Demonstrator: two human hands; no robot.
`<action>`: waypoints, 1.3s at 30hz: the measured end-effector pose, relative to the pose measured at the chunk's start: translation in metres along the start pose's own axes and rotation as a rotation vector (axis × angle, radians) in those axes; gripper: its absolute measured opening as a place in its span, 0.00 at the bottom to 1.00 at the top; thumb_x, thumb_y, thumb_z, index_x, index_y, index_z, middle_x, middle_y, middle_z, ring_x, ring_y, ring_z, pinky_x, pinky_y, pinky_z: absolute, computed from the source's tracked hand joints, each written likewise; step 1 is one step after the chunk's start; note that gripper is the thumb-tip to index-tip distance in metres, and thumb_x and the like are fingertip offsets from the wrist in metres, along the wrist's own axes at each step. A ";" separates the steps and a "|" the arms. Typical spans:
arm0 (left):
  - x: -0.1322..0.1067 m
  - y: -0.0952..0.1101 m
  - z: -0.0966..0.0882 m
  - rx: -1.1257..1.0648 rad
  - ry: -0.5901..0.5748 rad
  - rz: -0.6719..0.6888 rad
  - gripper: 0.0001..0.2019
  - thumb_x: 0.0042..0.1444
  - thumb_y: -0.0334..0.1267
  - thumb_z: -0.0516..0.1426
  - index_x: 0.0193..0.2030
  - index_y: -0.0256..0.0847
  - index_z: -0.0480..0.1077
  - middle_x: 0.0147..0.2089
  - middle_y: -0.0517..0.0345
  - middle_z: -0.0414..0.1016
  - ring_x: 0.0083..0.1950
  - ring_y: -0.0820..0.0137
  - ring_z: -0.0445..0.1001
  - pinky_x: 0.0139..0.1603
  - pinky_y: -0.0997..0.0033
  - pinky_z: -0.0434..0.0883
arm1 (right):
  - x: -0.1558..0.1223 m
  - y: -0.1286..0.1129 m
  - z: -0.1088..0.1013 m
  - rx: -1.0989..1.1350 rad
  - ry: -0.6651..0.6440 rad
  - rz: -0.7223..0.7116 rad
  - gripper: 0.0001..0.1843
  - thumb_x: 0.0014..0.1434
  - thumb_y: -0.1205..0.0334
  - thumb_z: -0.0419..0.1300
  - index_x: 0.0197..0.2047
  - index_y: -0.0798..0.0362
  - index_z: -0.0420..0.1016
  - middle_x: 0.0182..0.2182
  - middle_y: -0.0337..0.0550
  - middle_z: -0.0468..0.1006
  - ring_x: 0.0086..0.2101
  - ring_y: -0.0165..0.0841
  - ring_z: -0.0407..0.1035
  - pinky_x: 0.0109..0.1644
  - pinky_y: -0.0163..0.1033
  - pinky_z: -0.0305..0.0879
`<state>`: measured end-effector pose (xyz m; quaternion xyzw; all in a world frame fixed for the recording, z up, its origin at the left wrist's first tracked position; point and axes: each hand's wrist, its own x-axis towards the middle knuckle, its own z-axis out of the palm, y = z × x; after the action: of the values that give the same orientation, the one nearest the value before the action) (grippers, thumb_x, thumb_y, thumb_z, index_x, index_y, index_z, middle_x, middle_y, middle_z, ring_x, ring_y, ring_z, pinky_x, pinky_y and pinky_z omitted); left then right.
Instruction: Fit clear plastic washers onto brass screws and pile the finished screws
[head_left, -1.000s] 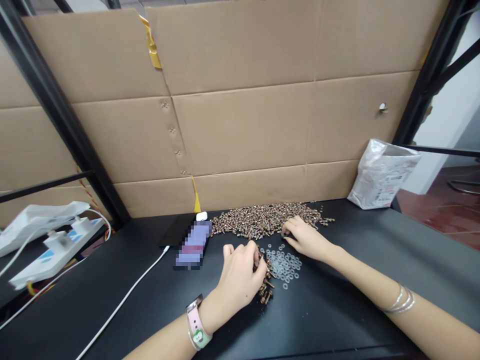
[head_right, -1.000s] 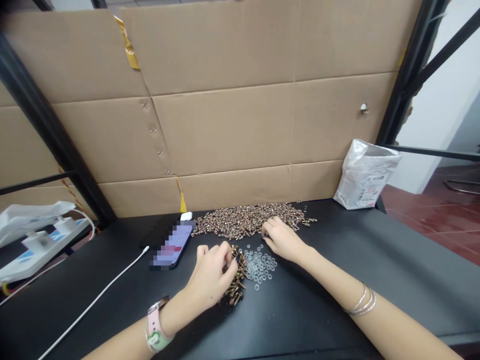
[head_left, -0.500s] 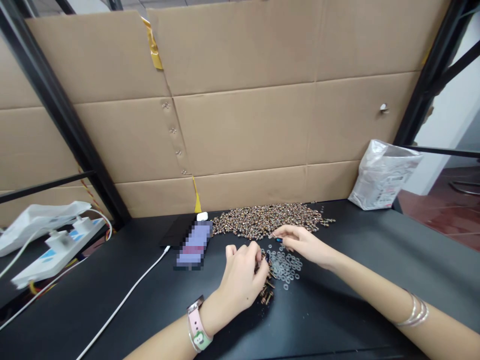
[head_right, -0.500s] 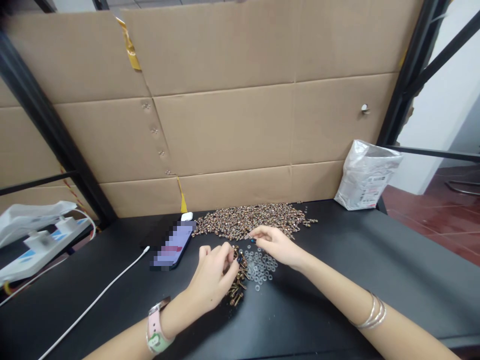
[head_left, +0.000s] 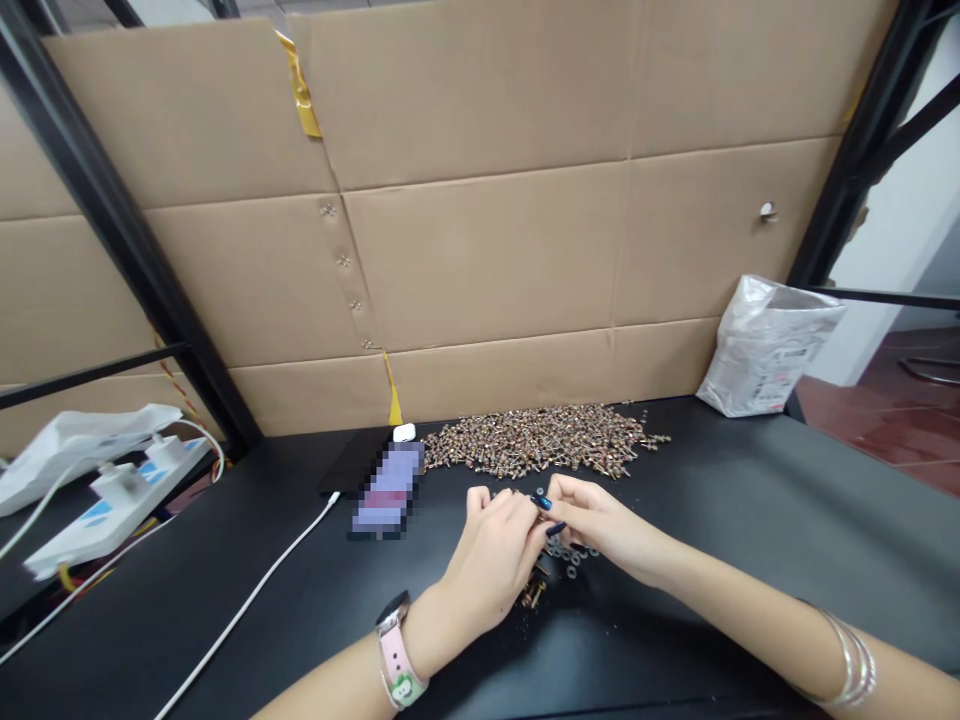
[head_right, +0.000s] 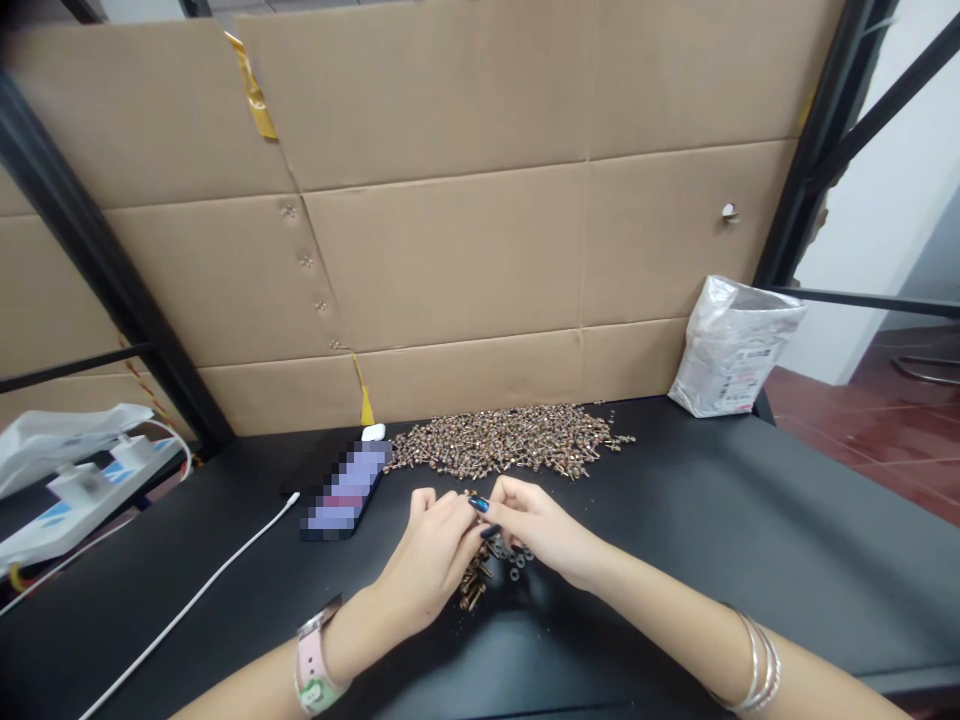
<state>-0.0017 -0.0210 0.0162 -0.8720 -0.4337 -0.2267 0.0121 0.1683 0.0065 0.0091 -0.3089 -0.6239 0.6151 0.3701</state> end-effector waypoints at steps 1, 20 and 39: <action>0.000 0.001 -0.001 0.008 -0.008 0.015 0.12 0.65 0.36 0.41 0.33 0.40 0.60 0.33 0.59 0.67 0.35 0.69 0.62 0.38 0.65 0.52 | 0.000 0.000 0.000 -0.016 -0.003 0.001 0.21 0.52 0.45 0.60 0.27 0.52 0.58 0.21 0.30 0.59 0.21 0.24 0.52 0.25 0.30 0.49; -0.001 0.006 0.011 -0.055 0.063 0.010 0.13 0.65 0.33 0.37 0.31 0.40 0.56 0.32 0.59 0.64 0.32 0.70 0.59 0.38 0.65 0.54 | -0.007 0.010 0.022 0.252 0.043 0.160 0.19 0.55 0.47 0.56 0.27 0.52 0.56 0.20 0.30 0.53 0.18 0.21 0.45 0.21 0.30 0.40; 0.000 0.006 0.006 -0.138 0.072 -0.033 0.13 0.66 0.37 0.39 0.31 0.40 0.56 0.32 0.60 0.63 0.33 0.71 0.59 0.39 0.66 0.54 | -0.006 0.009 0.024 0.208 0.087 0.112 0.19 0.56 0.45 0.54 0.29 0.52 0.56 0.19 0.29 0.53 0.18 0.21 0.45 0.21 0.30 0.43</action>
<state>0.0057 -0.0236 0.0119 -0.8547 -0.4305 -0.2878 -0.0362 0.1504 -0.0110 0.0001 -0.3296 -0.5220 0.6823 0.3917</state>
